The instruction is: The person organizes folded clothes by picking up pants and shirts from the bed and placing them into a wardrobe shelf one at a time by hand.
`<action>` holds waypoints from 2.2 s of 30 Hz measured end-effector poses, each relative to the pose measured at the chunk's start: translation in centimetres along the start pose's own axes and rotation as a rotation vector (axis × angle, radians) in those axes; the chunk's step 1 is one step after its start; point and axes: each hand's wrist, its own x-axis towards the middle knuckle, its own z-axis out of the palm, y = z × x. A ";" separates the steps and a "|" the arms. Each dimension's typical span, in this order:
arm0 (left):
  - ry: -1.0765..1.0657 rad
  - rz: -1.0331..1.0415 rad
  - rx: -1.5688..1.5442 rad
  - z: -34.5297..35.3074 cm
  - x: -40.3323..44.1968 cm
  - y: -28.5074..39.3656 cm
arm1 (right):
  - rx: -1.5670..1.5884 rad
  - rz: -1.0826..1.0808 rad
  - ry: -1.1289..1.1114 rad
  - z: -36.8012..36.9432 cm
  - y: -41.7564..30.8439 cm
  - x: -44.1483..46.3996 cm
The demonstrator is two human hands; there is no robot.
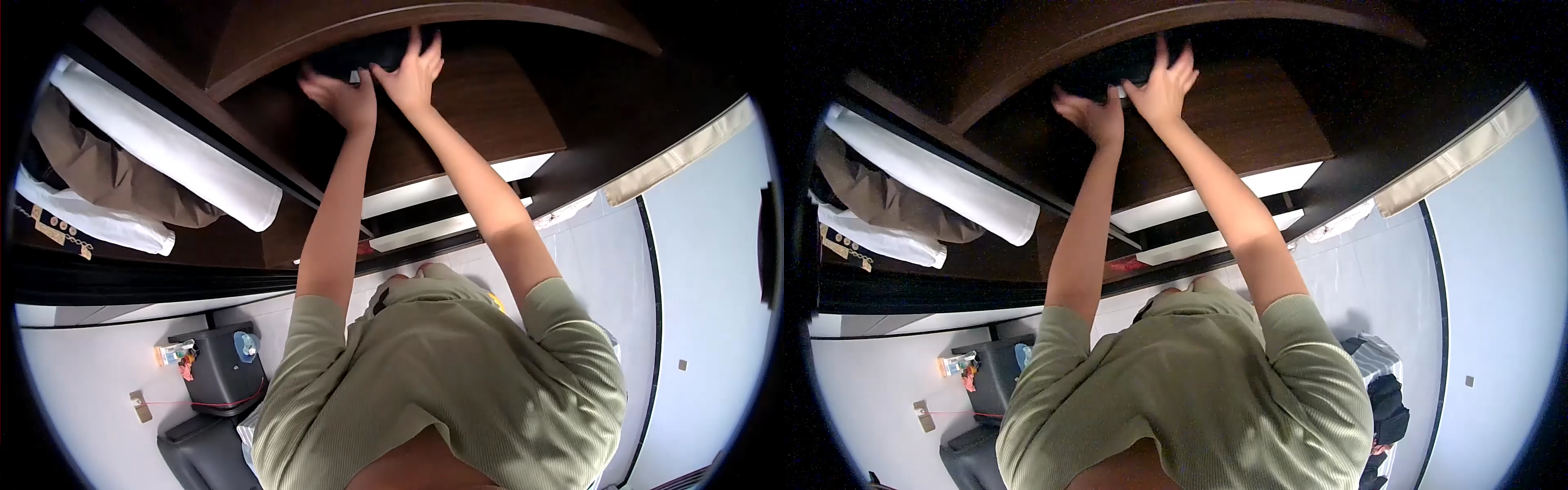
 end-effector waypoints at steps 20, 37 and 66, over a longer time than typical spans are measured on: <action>-0.702 0.185 1.096 4.7 6.6 -5.6 | -0.337 -0.352 -0.328 7.8 2.0 7.0; -0.556 0.300 0.134 -8.2 -8.4 1.7 | 0.142 0.002 -0.309 -9.9 -2.8 -8.5; -1.498 0.165 -0.756 -21.1 -22.7 7.9 | -0.273 0.563 0.278 -32.7 -13.3 -30.4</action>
